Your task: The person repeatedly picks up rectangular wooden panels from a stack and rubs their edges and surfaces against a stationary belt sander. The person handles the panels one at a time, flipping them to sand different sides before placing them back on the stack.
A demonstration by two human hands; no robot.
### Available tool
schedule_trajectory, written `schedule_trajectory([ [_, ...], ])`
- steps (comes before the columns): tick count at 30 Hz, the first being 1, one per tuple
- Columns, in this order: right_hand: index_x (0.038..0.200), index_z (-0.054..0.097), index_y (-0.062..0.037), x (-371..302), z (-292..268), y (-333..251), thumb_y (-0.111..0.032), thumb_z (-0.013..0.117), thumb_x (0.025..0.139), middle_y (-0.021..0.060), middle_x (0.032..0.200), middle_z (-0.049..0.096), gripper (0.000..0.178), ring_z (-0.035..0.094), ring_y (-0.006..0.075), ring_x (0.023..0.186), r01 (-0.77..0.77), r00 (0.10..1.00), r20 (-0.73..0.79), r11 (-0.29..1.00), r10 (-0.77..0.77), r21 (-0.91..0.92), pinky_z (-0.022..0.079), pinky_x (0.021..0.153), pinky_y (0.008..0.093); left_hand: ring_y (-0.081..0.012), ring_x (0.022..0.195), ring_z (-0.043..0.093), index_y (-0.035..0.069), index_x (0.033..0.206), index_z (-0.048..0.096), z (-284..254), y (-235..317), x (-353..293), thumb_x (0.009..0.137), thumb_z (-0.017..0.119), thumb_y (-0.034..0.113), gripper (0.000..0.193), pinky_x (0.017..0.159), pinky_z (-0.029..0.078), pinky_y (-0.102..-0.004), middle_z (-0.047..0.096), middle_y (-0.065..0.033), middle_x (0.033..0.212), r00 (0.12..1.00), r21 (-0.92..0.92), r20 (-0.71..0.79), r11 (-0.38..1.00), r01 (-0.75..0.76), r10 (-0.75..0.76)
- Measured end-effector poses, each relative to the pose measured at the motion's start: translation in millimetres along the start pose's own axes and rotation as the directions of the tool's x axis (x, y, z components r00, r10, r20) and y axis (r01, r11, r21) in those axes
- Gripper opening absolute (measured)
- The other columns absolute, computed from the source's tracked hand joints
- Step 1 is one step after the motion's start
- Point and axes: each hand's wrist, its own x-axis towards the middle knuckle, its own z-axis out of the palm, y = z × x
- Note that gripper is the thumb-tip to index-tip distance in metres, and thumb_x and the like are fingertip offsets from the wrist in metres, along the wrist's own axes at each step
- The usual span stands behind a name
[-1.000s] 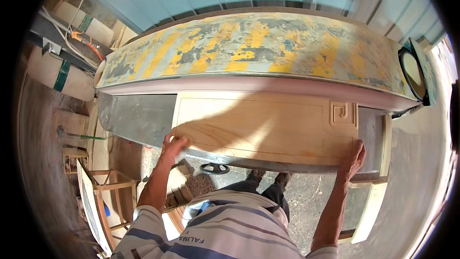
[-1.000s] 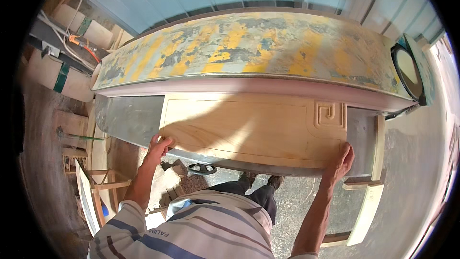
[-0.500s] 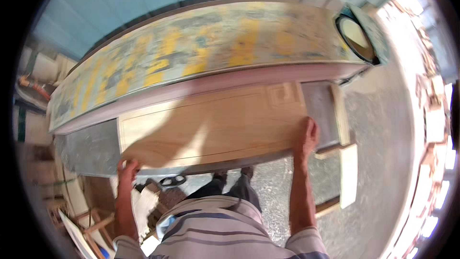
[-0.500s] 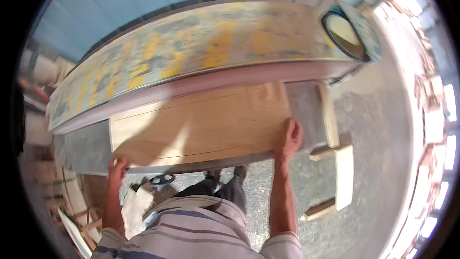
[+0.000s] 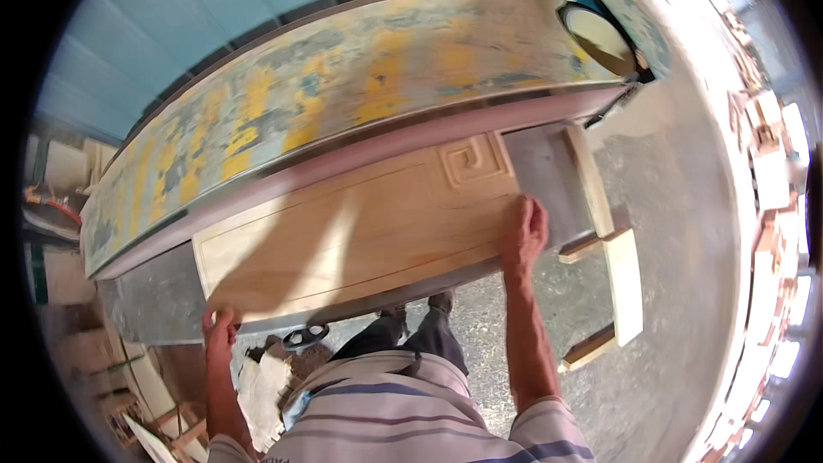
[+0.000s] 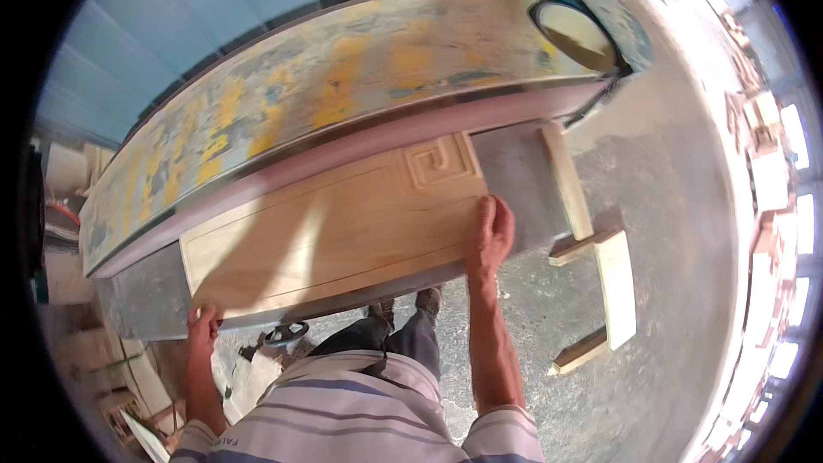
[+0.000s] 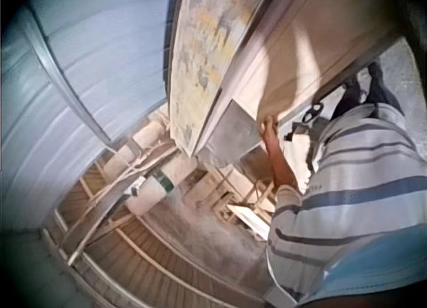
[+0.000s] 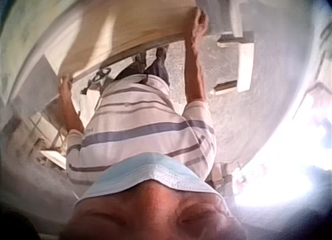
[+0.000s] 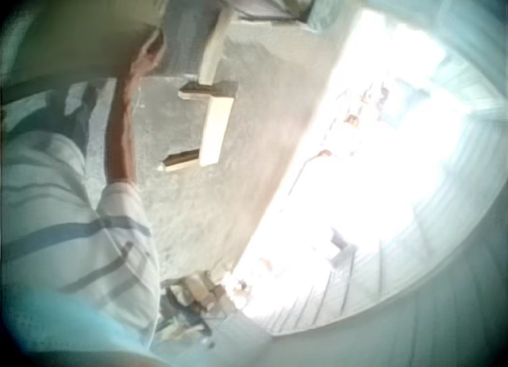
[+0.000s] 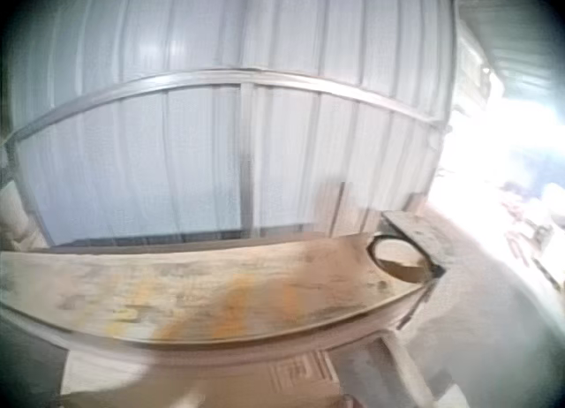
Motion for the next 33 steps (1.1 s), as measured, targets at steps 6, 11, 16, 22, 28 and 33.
schedule_trajectory([
  [6, 0.09, 0.055, -0.0059, 23.8, -16.1, -17.6, -0.038, 0.051, 0.091, 0.0002, 0.081, 0.051, 0.032, 0.047, 0.0108, 0.073, -0.105, 0.993, 0.057, 0.986, 0.098, 0.131, 0.042, 0.065, 0.0272, -0.0063, 0.046, 0.043, 0.011, 0.13, 0.029, 52.5, 28.7, -23.1, 0.074, 0.074, 0.023, 0.072, 0.039, 0.029, -0.0203, 0.051, 0.0009, 0.062, 0.992, -0.033, -0.047, 0.993, 0.113, -0.114],
  [11, 0.1, 0.058, -0.0015, 6.9, -4.4, -20.9, -0.044, 0.055, 0.088, 0.0043, 0.09, 0.055, 0.044, 0.049, 0.015, 0.082, -0.017, 1.0, 0.011, 0.997, 0.018, -0.079, 0.042, 0.074, 0.0305, -0.0063, 0.045, 0.043, 0.009, 0.127, 0.034, 32.0, 26.0, -22.6, 0.072, 0.076, 0.021, 0.07, 0.035, 0.029, -0.0208, 0.051, -0.0007, 0.062, 0.993, -0.021, -0.082, 0.996, 0.085, -0.086],
  [16, 0.121, 0.049, 0.004, 34.7, -18.4, -12.7, -0.048, 0.053, 0.087, 0.0132, 0.116, 0.055, 0.062, 0.051, 0.0202, 0.105, -0.075, 0.997, -0.019, 0.997, 0.075, -0.031, 0.039, 0.092, 0.0324, -0.0062, 0.045, 0.043, 0.007, 0.128, 0.033, 59.0, 25.9, -33.9, 0.071, 0.077, 0.023, 0.074, 0.035, 0.03, -0.02, 0.051, -0.0009, 0.062, 0.993, -0.05, -0.097, 0.997, 0.064, -0.069],
  [22, 0.096, 0.056, -0.0025, 36.5, -23.4, 0.2, -0.04, 0.052, 0.091, 0.0028, 0.091, 0.056, 0.039, 0.05, 0.0128, 0.084, 0.037, 0.998, 0.056, 0.999, -0.039, 0.034, 0.042, 0.075, 0.0281, -0.008, 0.048, 0.048, 0.007, 0.125, 0.036, 61.2, 21.2, -29.1, 0.071, 0.076, 0.021, 0.068, 0.038, 0.035, -0.0232, 0.055, -0.002, 0.066, 0.988, -0.067, -0.146, 0.997, 0.042, -0.052],
  [28, 0.095, 0.056, -0.0032, 22.4, -11.2, -0.4, -0.035, 0.054, 0.091, 0.0007, 0.086, 0.054, 0.032, 0.048, 0.0104, 0.079, -0.016, 0.999, 0.04, 0.998, 0.014, 0.068, 0.04, 0.072, 0.0255, -0.0058, 0.045, 0.042, 0.014, 0.121, 0.042, 36.7, 19.3, -23.6, 0.072, 0.075, 0.023, 0.059, 0.036, 0.03, -0.0203, 0.052, -0.0007, 0.066, 0.994, -0.05, -0.078, 0.996, 0.07, -0.074],
  [33, 0.104, 0.056, -0.0001, -10.1, 8.3, -29.2, -0.04, 0.055, 0.089, 0.0031, 0.091, 0.056, 0.042, 0.049, 0.0119, 0.082, -0.059, 0.998, -0.006, 0.998, 0.059, -0.034, 0.041, 0.076, 0.0254, -0.0056, 0.044, 0.04, 0.013, 0.124, 0.041, 17.1, 20.2, -8.4, 0.073, 0.074, 0.03, 0.063, 0.037, 0.027, -0.02, 0.048, 0.0018, 0.059, 0.995, 0.008, -0.072, 0.997, 0.077, -0.076],
])
